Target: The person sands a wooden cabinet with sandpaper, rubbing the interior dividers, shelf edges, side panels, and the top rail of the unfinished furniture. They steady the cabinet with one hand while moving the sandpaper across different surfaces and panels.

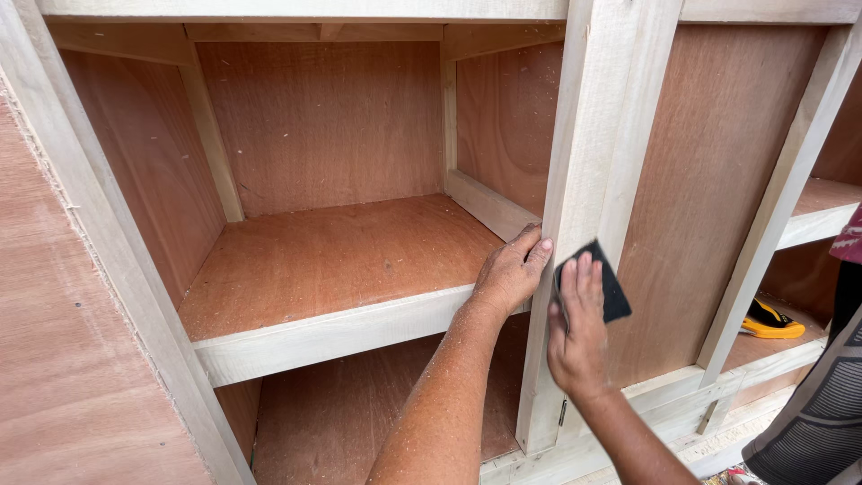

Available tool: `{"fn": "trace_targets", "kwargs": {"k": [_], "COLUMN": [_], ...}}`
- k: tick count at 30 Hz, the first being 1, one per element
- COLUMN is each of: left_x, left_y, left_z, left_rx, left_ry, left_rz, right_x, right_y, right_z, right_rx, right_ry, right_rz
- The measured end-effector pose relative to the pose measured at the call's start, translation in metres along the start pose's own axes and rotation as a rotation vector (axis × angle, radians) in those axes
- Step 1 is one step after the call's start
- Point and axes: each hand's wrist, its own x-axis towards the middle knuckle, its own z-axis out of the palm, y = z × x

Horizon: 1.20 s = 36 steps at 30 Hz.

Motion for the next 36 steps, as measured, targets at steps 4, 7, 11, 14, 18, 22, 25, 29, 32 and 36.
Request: {"fn": "trace_targets", "kwargs": {"k": [4,7,11,14,18,22,25,29,32,36], "left_x": [-0.007,-0.007,-0.008,-0.005,-0.005,-0.007,-0.011,-0.012,-0.011,-0.009], "left_y": [0.005,0.008,0.007,0.007,0.003,0.006,0.009,0.011,0.009,0.009], "left_z": [-0.001,-0.003,-0.001,-0.002,-0.001,-0.001,-0.002,-0.002,-0.001,0.0], "left_rx": [-0.011,-0.011,-0.013,0.007,0.0,0.016,-0.001,0.018,0.007,-0.008], "left_ry": [-0.017,-0.014,-0.024,0.002,0.012,0.025,-0.003,0.005,-0.005,0.023], "left_rz": [-0.022,-0.006,-0.041,0.011,0.042,0.045,0.02,0.014,0.018,0.061], "right_x": [0.03,-0.018,-0.059,-0.023,0.027,-0.01,-0.048,-0.016,0.005,-0.032], "right_y": [0.004,-0.017,-0.03,-0.024,-0.01,-0.02,-0.03,-0.015,-0.005,-0.015], "right_z": [-0.01,-0.008,-0.018,-0.014,-0.018,-0.014,-0.019,-0.013,-0.01,-0.014], "right_rx": [0.041,0.027,0.055,0.054,0.122,0.06,0.023,0.089,0.12,0.063], "right_ry": [0.006,-0.025,-0.183,-0.061,0.008,0.022,-0.121,-0.011,0.051,-0.038], "right_rz": [0.03,-0.04,0.125,0.135,0.148,0.089,0.09,0.12,0.139,0.118]}}
